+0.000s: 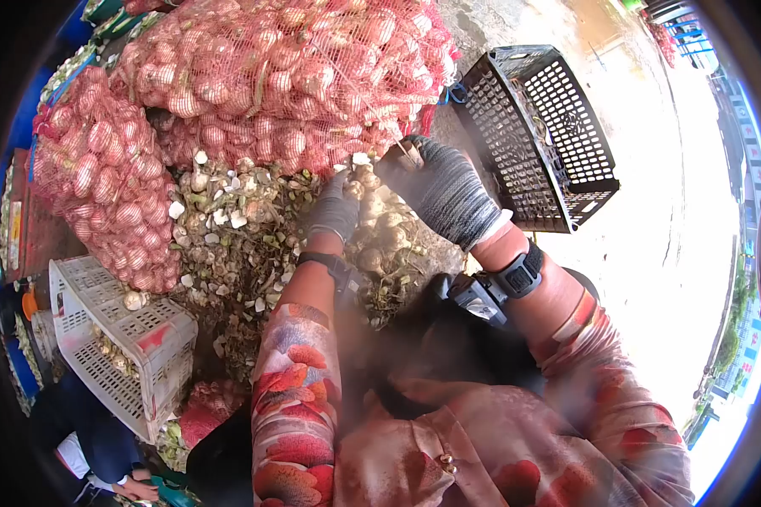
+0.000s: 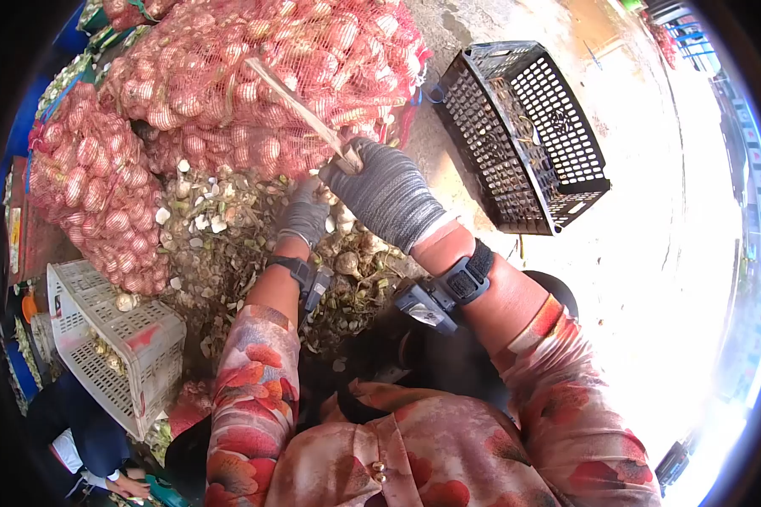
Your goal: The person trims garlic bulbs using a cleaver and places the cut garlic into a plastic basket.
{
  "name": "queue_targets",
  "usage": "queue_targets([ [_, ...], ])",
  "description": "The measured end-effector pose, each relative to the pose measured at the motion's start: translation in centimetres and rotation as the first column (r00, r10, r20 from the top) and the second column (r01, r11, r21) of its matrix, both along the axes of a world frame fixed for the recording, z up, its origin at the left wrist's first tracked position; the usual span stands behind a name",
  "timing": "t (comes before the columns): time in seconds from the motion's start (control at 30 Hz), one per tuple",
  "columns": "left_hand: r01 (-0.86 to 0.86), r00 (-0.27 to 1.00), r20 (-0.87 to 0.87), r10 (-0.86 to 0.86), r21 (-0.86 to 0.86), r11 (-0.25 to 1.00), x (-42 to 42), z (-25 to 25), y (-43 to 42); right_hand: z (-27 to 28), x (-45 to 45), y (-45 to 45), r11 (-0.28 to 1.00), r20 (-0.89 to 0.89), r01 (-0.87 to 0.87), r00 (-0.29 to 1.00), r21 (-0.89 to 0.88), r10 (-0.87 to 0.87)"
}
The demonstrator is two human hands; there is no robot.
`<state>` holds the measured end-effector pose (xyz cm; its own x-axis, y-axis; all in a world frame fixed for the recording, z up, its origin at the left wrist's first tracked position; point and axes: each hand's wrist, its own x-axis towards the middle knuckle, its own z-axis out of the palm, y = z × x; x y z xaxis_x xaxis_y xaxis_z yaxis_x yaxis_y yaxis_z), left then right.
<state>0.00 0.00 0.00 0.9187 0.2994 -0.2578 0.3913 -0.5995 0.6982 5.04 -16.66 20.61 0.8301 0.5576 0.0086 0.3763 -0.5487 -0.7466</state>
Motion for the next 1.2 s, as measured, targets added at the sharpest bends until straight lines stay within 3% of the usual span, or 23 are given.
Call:
queue_targets([
  [0.17, 0.221, 0.945, -0.299, -0.136, 0.270, 0.937, 1.3, -3.3, 0.0, -2.2, 1.0, -0.4, 0.999, -0.091, -0.039, 0.995, -0.032, 0.036],
  [0.23, 0.112, 0.980, -0.186, -0.074, 0.205, 0.972, -0.7, -4.8, 1.9, -2.4, 0.9, -0.3, 0.995, -0.147, -0.052, 0.988, -0.087, 0.038],
  [0.27, -0.069, 0.996, -0.086, 0.031, -0.475, 0.877, -1.6, -5.0, 3.2, -2.4, 0.7, -0.2, 0.988, -0.180, -0.066, 0.983, -0.136, 0.041],
  [0.3, -0.153, 0.988, -0.073, 0.136, -0.551, 0.820, -3.1, -2.3, 3.1, -2.5, 0.2, 0.0, 0.979, -0.217, -0.086, 0.975, -0.184, 0.045],
  [0.33, -0.225, 0.969, -0.061, 0.241, -0.626, 0.747, -4.6, 0.7, 3.0, -3.6, -0.5, 0.0, 0.973, -0.050, -0.119, 0.993, -0.199, 0.111],
  [0.37, -0.280, 0.938, -0.051, 0.342, -0.694, 0.664, -6.1, 3.8, 2.9, -3.1, -1.4, 0.4, 0.974, -0.055, -0.139, 0.990, -0.181, 0.131],
  [0.4, -0.210, 0.931, 0.044, 0.363, -0.749, 0.628, -7.4, 3.9, 3.6, -2.3, -2.3, 0.9, 0.932, -0.039, -0.236, 0.971, -0.273, 0.235],
  [0.43, -0.040, 0.977, 0.158, 0.142, -0.517, 0.855, -8.9, 5.7, 4.3, -1.7, -3.2, 1.2, 0.873, -0.029, -0.322, 0.942, -0.365, 0.335],
  [0.47, 0.124, 0.969, 0.236, -0.071, -0.217, 0.968, -10.5, 7.5, 5.0, -2.8, -4.3, 1.5, 0.868, 0.008, -0.348, 0.927, -0.353, 0.375],
  [0.5, 0.110, 0.970, 0.237, -0.060, -0.206, 0.972, -12.4, 6.8, 5.3, -2.4, -5.1, 1.9, 0.868, 0.014, -0.360, 0.922, -0.343, 0.388],
  [0.53, 0.018, 0.957, 0.268, 0.113, -0.442, 0.897, -13.7, 6.4, 5.3, -1.8, -5.9, 2.2, 0.825, -0.028, -0.443, 0.886, -0.352, 0.464],
  [0.63, -0.003, 0.884, 0.293, 0.365, -0.776, 0.631, -15.6, 8.4, 4.8, -1.3, -7.7, 3.0, 0.768, -0.064, -0.527, 0.837, -0.364, 0.544],
  [0.67, 0.030, 0.862, 0.225, 0.454, -0.917, 0.398, -15.9, 9.3, 4.5, -1.1, -8.2, 3.3, 0.751, -0.065, -0.521, 0.836, -0.406, 0.545],
  [0.77, 0.025, 0.870, 0.364, 0.333, -0.706, 0.707, -17.4, 10.2, 4.7, -1.1, -9.1, 3.5, 0.744, -0.056, -0.521, 0.832, -0.419, 0.551],
  [0.83, -0.022, 0.832, 0.167, 0.530, -0.943, 0.331, -18.0, 9.4, 4.5, -1.6, -9.3, 3.4, 0.756, -0.050, -0.525, 0.832, -0.390, 0.552],
  [0.9, 0.132, 0.817, 0.115, 0.565, -0.991, 0.010, -17.8, 7.4, 5.0, -2.7, -8.9, 3.1, 0.775, 0.002, -0.514, 0.833, -0.368, 0.553],
  [0.93, 0.028, 0.915, 0.319, 0.248, -0.661, 0.750, -17.7, 7.8, 5.5, -3.4, -8.5, 2.9, 0.764, 0.004, -0.532, 0.820, -0.365, 0.572],
  [0.97, 0.030, 0.921, 0.350, 0.171, -0.501, 0.865, -18.1, 8.0, 4.9, -4.1, -8.3, 2.7, 0.768, 0.005, -0.528, 0.823, -0.363, 0.568],
  [1.03, 0.016, 0.930, 0.367, 0.029, -0.118, 0.993, -18.1, 12.2, 3.2, -4.9, -7.4, 2.3, 0.702, -0.057, -0.435, 0.868, -0.563, 0.493],
  [1.07, -0.117, 0.914, 0.334, 0.229, -0.323, 0.939, -17.7, 16.2, 1.7, -6.2, -4.9, 1.8, 0.780, -0.096, -0.321, 0.942, -0.538, 0.322],
  [1.1, -0.240, 0.877, 0.254, 0.409, -0.506, 0.828, -17.4, 18.7, 0.9, -7.0, -2.4, -0.4, 0.673, -0.154, -0.434, 0.887, -0.599, 0.435],
  [1.17, -0.225, 0.874, 0.252, 0.415, -0.548, 0.806, -17.1, 19.2, 1.3, -7.8, -2.0, -0.4, 0.657, -0.052, -0.408, 0.870, -0.634, 0.490],
  [1.2, -0.247, 0.885, 0.222, 0.410, -0.522, 0.816, -17.0, 18.5, 1.4, -7.2, -3.3, 0.4, 0.897, -0.251, -0.371, 0.917, -0.241, 0.311],
])
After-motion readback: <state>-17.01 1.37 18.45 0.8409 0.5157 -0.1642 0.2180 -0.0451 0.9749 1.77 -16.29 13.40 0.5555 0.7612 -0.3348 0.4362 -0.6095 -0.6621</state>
